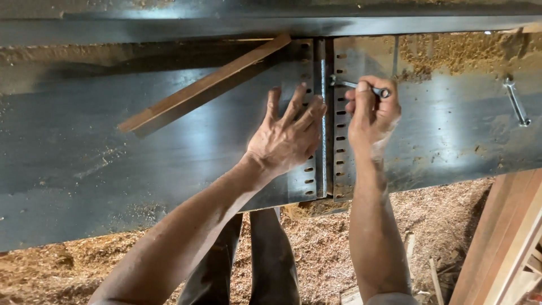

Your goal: The person uses a wrench to tighten bolts on a metal frame with slotted holes, while holding a wooden stick against the frame. The person repeatedly tightens and checks the bolts along the frame.

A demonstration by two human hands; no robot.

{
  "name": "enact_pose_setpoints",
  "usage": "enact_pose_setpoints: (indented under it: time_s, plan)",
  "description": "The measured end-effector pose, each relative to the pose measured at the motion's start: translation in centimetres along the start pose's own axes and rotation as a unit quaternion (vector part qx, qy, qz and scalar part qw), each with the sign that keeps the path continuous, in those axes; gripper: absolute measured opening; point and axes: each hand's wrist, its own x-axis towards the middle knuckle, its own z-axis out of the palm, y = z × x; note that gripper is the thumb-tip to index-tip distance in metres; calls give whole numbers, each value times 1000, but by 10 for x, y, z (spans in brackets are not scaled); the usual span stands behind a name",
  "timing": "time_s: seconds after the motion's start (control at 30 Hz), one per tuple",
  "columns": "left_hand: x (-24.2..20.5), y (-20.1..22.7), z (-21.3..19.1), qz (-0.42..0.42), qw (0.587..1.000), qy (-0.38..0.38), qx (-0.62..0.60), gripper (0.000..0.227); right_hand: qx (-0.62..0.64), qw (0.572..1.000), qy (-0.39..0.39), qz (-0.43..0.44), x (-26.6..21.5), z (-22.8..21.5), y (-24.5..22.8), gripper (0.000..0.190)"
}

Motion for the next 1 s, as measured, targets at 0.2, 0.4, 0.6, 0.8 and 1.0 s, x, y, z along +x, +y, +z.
enact_pose_setpoints:
  time_s: [0.2,0.4,0.6,0.8,1.0]
  plan:
    - [-2,1,1,7,1000,-9,26,45,-33,999,-14,-14,-9,-2,2,15]
    - [-2,2,4,5,999,-41,20,47,-59,997,-14,-38,-21,-2,12,16]
    - [0,4,3,-2,997,-81,14,48,-75,997,11,-8,-34,-5,6,13]
    - [-1,4,5,-3,997,-77,19,48,-95,995,16,-22,-43,-1,18,11]
    - [-2,3,6,2,999,-48,25,47,-220,973,-7,-73,-59,0,39,4]
